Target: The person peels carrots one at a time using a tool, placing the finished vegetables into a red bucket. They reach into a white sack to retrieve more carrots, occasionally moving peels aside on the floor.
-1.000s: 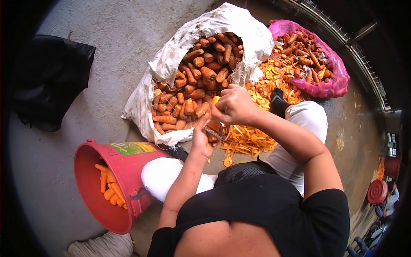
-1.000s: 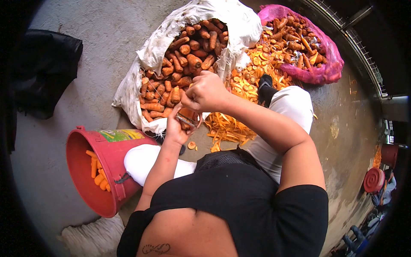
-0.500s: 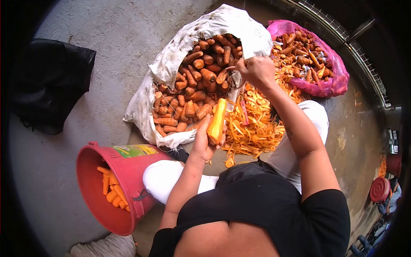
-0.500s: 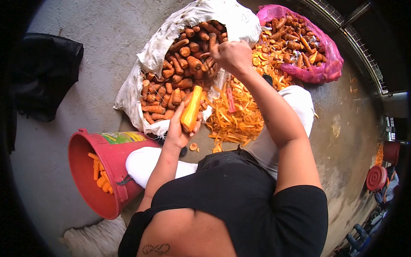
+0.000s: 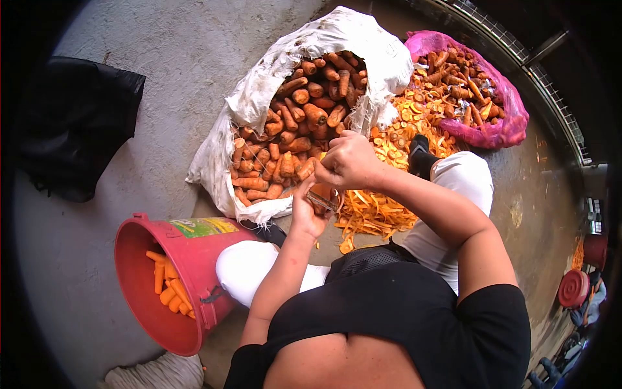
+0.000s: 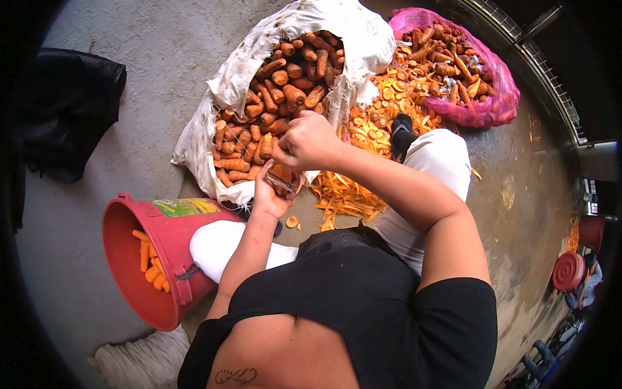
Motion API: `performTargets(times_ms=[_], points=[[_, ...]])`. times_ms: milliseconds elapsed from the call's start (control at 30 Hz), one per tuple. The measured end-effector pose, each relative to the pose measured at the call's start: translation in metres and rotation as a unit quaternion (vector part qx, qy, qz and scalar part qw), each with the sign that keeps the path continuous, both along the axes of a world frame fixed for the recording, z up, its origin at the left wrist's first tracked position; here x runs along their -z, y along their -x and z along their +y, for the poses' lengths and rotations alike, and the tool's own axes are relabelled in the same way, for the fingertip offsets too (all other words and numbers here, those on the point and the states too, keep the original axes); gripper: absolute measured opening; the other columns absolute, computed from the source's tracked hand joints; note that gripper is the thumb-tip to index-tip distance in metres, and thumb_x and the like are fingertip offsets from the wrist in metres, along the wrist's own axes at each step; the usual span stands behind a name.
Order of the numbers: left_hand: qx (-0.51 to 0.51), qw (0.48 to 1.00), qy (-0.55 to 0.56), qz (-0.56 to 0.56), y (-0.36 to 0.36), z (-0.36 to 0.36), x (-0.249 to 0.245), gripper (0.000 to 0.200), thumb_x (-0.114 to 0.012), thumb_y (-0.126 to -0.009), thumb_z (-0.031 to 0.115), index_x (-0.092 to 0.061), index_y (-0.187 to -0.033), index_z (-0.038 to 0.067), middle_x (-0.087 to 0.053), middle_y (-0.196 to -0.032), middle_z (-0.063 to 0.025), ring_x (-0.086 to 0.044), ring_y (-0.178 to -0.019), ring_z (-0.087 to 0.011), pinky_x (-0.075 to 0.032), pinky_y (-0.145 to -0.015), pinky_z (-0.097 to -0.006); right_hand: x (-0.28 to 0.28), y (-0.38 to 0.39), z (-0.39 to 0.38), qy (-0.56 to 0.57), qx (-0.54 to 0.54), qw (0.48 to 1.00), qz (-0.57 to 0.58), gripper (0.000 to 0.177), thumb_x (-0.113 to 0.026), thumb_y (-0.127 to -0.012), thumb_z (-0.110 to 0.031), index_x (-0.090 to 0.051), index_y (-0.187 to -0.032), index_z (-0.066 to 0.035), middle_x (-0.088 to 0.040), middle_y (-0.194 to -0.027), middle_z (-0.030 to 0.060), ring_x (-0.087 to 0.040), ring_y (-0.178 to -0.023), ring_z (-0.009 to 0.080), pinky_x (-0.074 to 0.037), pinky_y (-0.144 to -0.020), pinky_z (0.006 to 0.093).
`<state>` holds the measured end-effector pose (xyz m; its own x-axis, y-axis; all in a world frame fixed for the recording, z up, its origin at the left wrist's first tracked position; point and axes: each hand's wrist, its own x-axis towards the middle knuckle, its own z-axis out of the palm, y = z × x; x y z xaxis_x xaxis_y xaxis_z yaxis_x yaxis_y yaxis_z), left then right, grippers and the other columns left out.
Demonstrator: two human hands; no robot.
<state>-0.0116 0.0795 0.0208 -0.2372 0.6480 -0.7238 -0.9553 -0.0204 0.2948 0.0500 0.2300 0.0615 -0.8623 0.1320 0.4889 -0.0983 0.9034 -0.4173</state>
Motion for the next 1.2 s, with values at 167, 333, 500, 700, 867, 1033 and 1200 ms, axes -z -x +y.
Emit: performTargets(times_ms=[167,333,500,700,867,1033,1200], points=[[0.053,0.994,-0.084,0.050,0.000,-0.008,-0.004,0.037,-0.042,-0.094,0.040,-0.054,-0.103,0.006,-0.060,-0.078,-0.0111,-0.051,-0.049,-0.0180,-0.032,-0.035,-0.0244,0.010,0.001,0.015,-0.009,0.050,0.998,-0.022,0.034,-0.060,-0.078,-0.021,-0.058,-0.044,-0.014,-0.054,-0.046,0.0001,-0.051,-0.048,0.0170,-0.043,-0.057,0.0326],[0.118,0.979,-0.155,0.055,-0.002,-0.013,-0.015,0.046,-0.039,-0.097,0.038,-0.051,-0.121,0.000,-0.055,-0.069,-0.0070,-0.048,-0.045,-0.0119,-0.034,-0.036,-0.0206,0.020,0.001,0.081,-0.041,0.266,0.935,-0.231,0.044,-0.048,-0.088,-0.032,-0.063,-0.051,-0.013,-0.056,-0.047,0.0047,-0.054,-0.045,0.0177,-0.049,-0.064,0.0338],[0.129,0.975,-0.160,0.084,0.005,-0.014,-0.019,0.048,-0.038,-0.098,0.041,-0.051,-0.122,0.001,-0.056,-0.070,-0.0049,-0.052,-0.053,-0.0103,-0.039,-0.042,-0.0212,0.101,-0.026,0.144,0.133,0.425,0.839,-0.312,0.066,-0.043,-0.084,-0.065,-0.064,-0.062,-0.006,-0.063,-0.063,0.0117,-0.062,-0.058,0.0220,-0.050,-0.064,0.0398],[0.070,0.973,-0.082,0.204,0.004,-0.006,-0.009,0.045,-0.050,-0.096,0.036,-0.046,-0.126,0.003,-0.060,-0.083,-0.0045,-0.059,-0.074,-0.0117,-0.048,-0.066,-0.0241,0.216,-0.057,0.146,0.338,0.356,0.796,-0.355,0.078,-0.065,-0.059,-0.080,-0.060,-0.065,-0.002,-0.059,-0.067,0.0111,-0.061,-0.067,0.0199,-0.050,-0.061,0.0318],[0.044,0.914,-0.020,0.402,0.003,0.005,-0.010,0.044,-0.065,-0.090,0.019,-0.041,-0.123,0.003,-0.060,-0.099,-0.0059,-0.060,-0.086,-0.0138,-0.050,-0.077,-0.0287,0.278,-0.072,0.082,0.306,0.426,0.759,-0.387,0.046,-0.072,-0.073,-0.040,-0.068,-0.093,0.002,-0.066,-0.085,0.0247,-0.066,-0.079,0.0372,-0.051,-0.069,0.0440],[0.104,0.739,0.117,0.656,0.005,0.010,-0.009,0.044,-0.073,-0.082,0.022,-0.047,-0.113,0.002,-0.061,-0.094,-0.0098,-0.058,-0.080,-0.0148,-0.048,-0.070,-0.0280,0.286,-0.071,0.049,0.188,0.403,0.749,-0.492,0.041,-0.067,-0.080,-0.037,-0.059,-0.104,-0.005,-0.064,-0.101,0.0189,-0.065,-0.093,0.0310,-0.052,-0.078,0.0416],[0.090,0.655,0.161,0.733,0.011,0.009,0.002,0.044,-0.077,-0.076,0.017,-0.051,-0.108,0.003,-0.059,-0.088,-0.0112,-0.058,-0.076,-0.0226,-0.048,-0.069,-0.0344,0.311,-0.058,0.050,0.177,0.388,0.744,-0.515,0.035,-0.060,-0.085,-0.029,-0.054,-0.111,-0.006,-0.057,-0.110,0.0198,-0.065,-0.092,0.0321,-0.052,-0.077,0.0428]])
